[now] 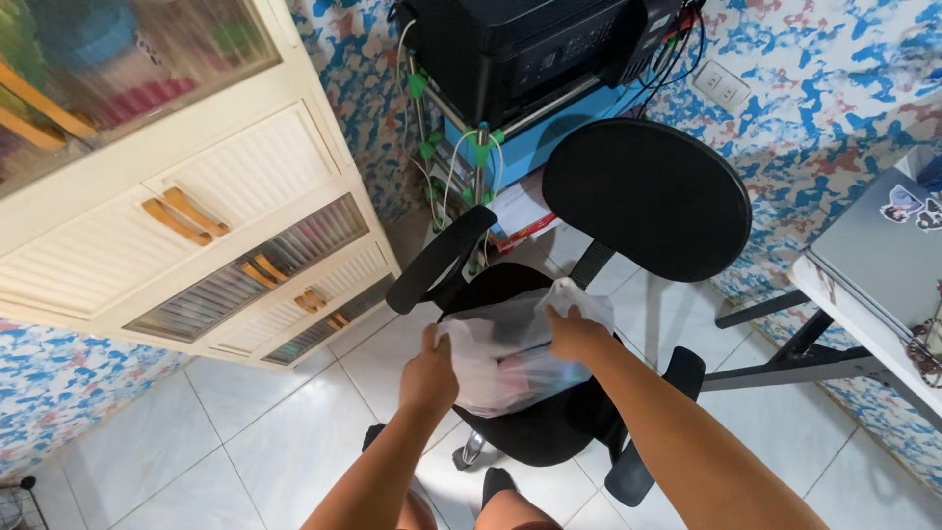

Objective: Stocking and organizing a plastic storage cabinet with groceries and household items.

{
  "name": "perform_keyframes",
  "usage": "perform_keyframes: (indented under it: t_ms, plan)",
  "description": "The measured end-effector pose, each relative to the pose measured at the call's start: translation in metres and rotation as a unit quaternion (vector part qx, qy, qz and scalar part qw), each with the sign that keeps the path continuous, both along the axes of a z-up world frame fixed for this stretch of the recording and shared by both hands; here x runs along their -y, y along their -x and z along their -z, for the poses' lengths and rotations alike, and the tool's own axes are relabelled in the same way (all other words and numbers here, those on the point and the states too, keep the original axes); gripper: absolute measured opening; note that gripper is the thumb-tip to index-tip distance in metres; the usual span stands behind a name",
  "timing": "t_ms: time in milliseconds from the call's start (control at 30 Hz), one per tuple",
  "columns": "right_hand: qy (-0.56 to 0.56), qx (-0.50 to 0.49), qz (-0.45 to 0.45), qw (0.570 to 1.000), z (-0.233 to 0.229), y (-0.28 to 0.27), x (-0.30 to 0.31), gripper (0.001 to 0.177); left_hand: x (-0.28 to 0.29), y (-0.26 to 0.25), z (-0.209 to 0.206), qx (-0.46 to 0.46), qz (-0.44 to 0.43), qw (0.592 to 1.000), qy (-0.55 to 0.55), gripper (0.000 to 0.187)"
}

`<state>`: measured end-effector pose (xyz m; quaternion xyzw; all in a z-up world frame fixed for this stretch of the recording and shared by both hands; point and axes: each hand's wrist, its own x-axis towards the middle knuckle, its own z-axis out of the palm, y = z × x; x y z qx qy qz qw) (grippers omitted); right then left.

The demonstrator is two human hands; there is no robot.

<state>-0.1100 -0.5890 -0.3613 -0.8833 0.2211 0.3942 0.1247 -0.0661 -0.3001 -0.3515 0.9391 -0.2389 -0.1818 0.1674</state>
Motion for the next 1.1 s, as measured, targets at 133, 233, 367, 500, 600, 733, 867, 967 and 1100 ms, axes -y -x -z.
perform_keyframes:
  t_ms: [133,233,367,500,600,733,867,967,1100]
  plan:
    - [0.025,0.014,0.011,1.000,-0.031,0.007,-0.007,0.105,-0.018,0.018,-0.034,0.029,0.006,0.998,0.052,0.067]
    - [0.062,0.034,0.022,0.997,-0.040,0.007,-0.011,0.122,-0.027,0.030,-0.039,0.024,-0.020,0.996,0.081,0.072]
    - [0.085,0.028,0.007,0.996,-0.027,0.007,-0.003,0.123,-0.024,0.036,-0.047,-0.029,-0.024,0.998,0.059,0.087]
    - [0.079,0.047,0.000,0.996,-0.026,0.012,-0.004,0.119,-0.017,0.034,-0.045,-0.025,-0.007,0.998,0.057,0.090]
    - [0.072,0.055,-0.002,0.996,-0.040,0.005,-0.017,0.115,-0.013,0.034,-0.052,-0.044,-0.023,0.997,0.054,0.089]
    - [0.064,0.063,-0.008,0.996,-0.062,-0.004,-0.035,0.110,-0.009,0.037,-0.055,-0.042,-0.040,0.996,0.061,0.092]
    - [0.052,0.088,0.021,0.995,-0.066,-0.011,-0.036,0.105,-0.007,0.037,-0.065,-0.077,-0.048,0.995,0.039,0.093]
    - [0.067,0.134,0.034,0.988,-0.049,-0.011,-0.034,0.090,-0.009,0.038,-0.059,-0.077,-0.068,0.994,0.030,0.095]
    - [0.018,0.203,-0.081,0.976,-0.005,-0.011,-0.038,0.031,-0.008,0.039,-0.073,-0.082,-0.102,0.990,0.046,0.103]
